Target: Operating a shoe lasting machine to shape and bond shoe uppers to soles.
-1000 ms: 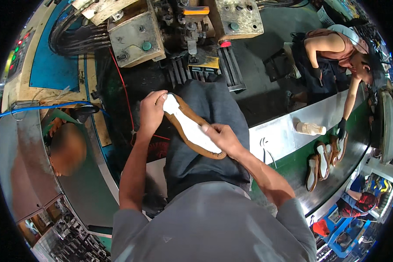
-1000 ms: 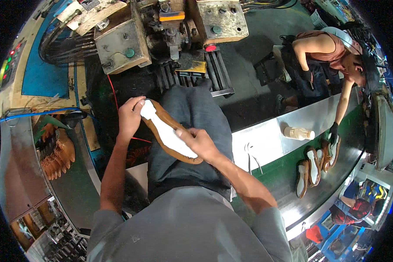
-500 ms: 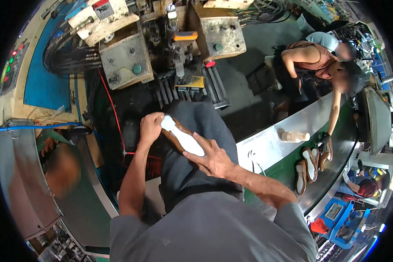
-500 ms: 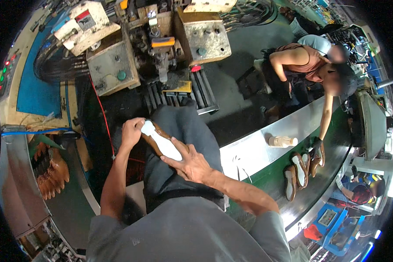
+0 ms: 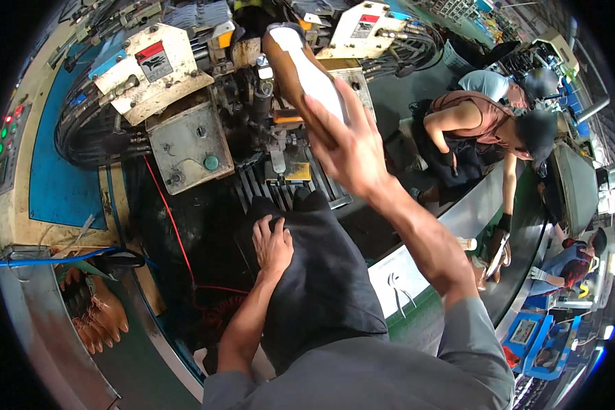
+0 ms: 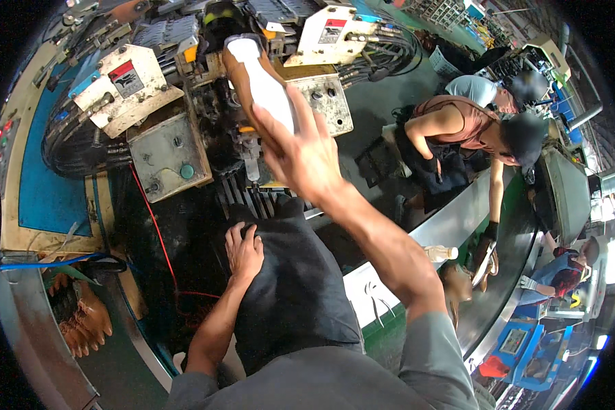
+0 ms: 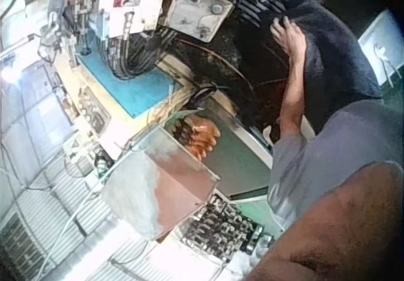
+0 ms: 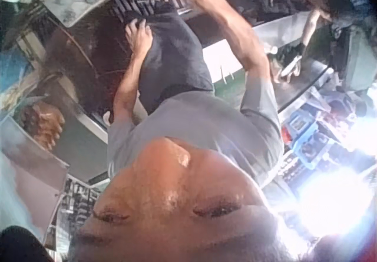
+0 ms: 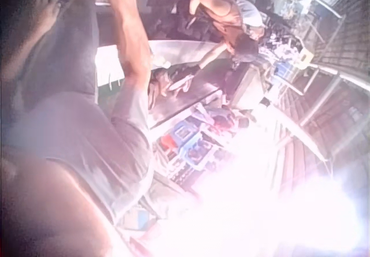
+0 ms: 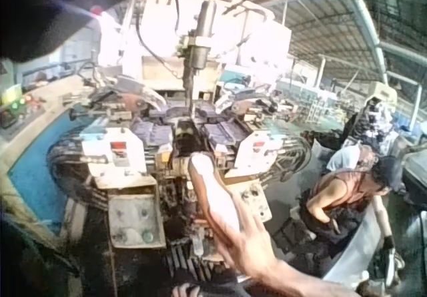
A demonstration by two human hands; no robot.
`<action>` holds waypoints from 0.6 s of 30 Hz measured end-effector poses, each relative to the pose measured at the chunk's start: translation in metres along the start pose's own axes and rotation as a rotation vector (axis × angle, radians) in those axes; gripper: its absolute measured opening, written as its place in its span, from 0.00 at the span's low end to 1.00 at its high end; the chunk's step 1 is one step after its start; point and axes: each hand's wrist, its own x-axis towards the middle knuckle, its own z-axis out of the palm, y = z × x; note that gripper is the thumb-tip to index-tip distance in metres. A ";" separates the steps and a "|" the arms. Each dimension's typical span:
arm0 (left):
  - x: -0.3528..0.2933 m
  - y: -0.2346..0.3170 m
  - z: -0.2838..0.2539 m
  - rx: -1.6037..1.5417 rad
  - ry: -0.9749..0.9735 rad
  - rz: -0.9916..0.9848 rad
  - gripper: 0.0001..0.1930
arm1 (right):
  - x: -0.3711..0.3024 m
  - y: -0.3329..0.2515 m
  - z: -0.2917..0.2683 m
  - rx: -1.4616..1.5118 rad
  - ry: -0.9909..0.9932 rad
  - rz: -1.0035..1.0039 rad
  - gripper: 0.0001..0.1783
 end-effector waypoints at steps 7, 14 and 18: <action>0.008 -0.029 -0.002 -0.157 0.106 -0.034 0.18 | 0.055 0.009 0.118 -0.112 -0.004 0.052 0.41; 0.007 -0.047 -0.011 -0.203 0.133 -0.067 0.19 | 0.052 0.000 0.139 -0.142 0.113 -0.017 0.38; 0.006 -0.050 -0.015 -0.191 0.114 -0.096 0.19 | 0.056 0.011 0.142 -0.143 0.107 -0.138 0.38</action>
